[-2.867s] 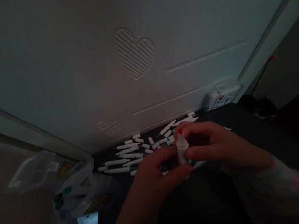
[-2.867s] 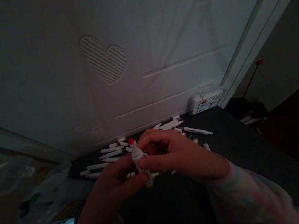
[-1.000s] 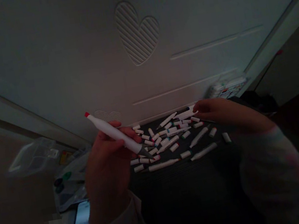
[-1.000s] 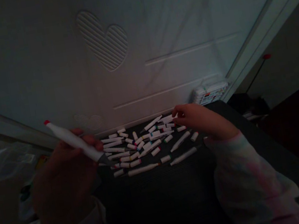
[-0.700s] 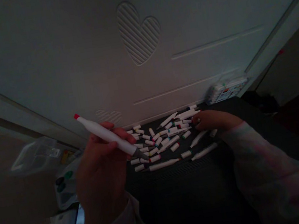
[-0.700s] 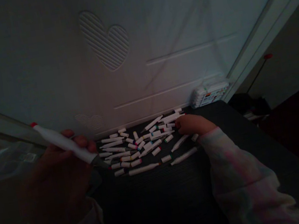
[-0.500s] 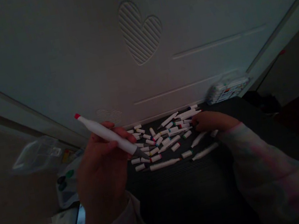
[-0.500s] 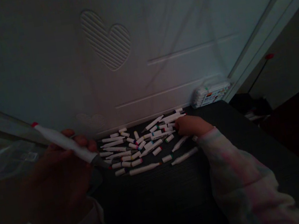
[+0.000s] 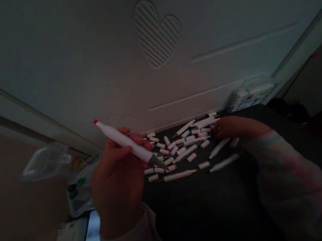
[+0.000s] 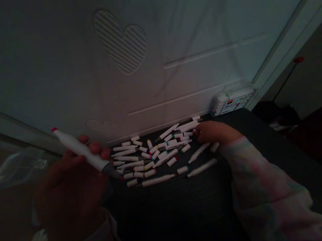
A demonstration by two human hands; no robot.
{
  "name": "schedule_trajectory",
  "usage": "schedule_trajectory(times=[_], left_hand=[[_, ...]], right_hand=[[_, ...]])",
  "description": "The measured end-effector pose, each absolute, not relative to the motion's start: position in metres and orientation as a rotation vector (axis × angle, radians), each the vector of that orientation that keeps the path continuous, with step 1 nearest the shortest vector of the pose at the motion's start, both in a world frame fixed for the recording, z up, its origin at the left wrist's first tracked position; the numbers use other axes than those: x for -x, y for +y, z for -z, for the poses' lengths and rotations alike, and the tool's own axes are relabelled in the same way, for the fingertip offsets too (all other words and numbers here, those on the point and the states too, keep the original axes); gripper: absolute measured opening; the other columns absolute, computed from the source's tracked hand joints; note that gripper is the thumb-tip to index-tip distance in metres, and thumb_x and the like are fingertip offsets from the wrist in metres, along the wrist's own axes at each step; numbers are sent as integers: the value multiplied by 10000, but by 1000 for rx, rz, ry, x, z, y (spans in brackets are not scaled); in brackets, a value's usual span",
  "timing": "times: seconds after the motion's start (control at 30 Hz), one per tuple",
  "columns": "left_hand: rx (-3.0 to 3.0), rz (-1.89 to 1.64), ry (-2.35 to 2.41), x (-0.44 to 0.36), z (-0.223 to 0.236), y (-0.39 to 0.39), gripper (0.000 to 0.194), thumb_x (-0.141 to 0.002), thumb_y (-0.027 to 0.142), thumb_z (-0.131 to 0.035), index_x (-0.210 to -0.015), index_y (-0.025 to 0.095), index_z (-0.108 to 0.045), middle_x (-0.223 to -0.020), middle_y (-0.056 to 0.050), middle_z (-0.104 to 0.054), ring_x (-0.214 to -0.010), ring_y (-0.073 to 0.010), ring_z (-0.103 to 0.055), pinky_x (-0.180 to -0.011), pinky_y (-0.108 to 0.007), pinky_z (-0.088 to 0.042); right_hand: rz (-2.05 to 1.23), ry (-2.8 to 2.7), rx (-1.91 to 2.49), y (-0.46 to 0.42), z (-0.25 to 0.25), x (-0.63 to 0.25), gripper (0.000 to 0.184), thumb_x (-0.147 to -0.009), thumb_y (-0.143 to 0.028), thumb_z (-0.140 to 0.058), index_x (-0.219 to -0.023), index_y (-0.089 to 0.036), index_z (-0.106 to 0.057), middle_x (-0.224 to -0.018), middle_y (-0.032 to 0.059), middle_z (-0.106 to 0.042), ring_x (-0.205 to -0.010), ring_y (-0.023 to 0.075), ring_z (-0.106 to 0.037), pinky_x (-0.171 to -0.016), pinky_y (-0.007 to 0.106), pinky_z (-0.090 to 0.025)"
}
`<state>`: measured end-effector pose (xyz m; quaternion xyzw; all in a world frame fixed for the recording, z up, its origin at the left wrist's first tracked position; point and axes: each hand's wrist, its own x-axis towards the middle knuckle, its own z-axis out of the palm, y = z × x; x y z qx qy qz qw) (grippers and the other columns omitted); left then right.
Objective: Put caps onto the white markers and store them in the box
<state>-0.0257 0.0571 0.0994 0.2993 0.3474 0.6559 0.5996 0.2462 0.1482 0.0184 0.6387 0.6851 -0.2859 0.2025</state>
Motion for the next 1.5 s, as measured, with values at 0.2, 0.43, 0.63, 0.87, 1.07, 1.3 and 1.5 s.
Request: schedule_trajectory(times=[0.2, 0.43, 0.63, 0.87, 1.07, 1.3, 1.5], left_hand=[[-688, -1589, 800, 30, -101, 55, 179, -667, 83, -517, -750, 176, -645, -649, -6, -597, -608, -123, -575, -497, -203, -475], [-695, -1599, 805, 29, -102, 56, 201, -682, 80, -488, -740, 180, -653, -638, -13, -597, -603, -130, -572, -494, -225, -478], [-689, -1589, 832, 31, -103, 54, 172, -667, 100, -532, -743, 201, -648, -647, -11, -590, -600, -146, -562, -481, -239, -487], [-655, -1603, 793, 29, -103, 55, 194, -660, 70, -511, -747, 171, -653, -637, -18, -605, -592, -140, -581, -491, -234, -505], [-678, -1611, 782, 31, -101, 57, 191, -647, 70, -519, -738, 172, -653, -629, -14, -604, -585, -142, -579, -480, -230, -486], [-705, -1598, 792, 28, -99, 58, 202, -656, 79, -497, -764, 162, -645, -626, -13, -618, -584, -133, -591, -482, -215, -481], [-716, -1599, 758, 27, -99, 57, 200, -656, 65, -498, -757, 145, -651, -619, -11, -620, -579, -131, -601, -469, -200, -478]], right_hand=[[820, 1899, -1830, 145, -24, -249, 251, -888, -308, -492, -1086, -176, -570, -1118, 72, -582, -922, 174, -588, -784, 361, -503], [816, 1933, -1820, 147, -16, -251, 261, -886, -308, -496, -1101, -177, -562, -1132, 76, -575, -935, 178, -585, -791, 370, -501], [788, 1994, -1775, 148, -14, -248, 282, -880, -308, -507, -1121, -167, -550, -1137, 78, -572, -947, 186, -584, -798, 389, -498], [794, 2059, -1780, 149, -10, -248, 221, -869, -293, -523, -1020, -147, -591, -1001, 59, -622, -855, 162, -603, -764, 363, -497], [875, 2293, -1864, 138, -31, -247, 177, -799, -224, -517, -906, -133, -625, -796, 70, -635, -750, 202, -614, -660, 292, -462], [1891, 2560, -1640, 106, -67, -229, 213, -733, -341, -630, -863, -188, -557, -811, 6, -580, -742, 129, -552, -672, 246, -444], [2664, 2366, -1347, 91, -71, -214, 130, -710, -230, -672, -801, -179, -595, -674, -30, -574, -586, 77, -523, -555, 202, -415]])
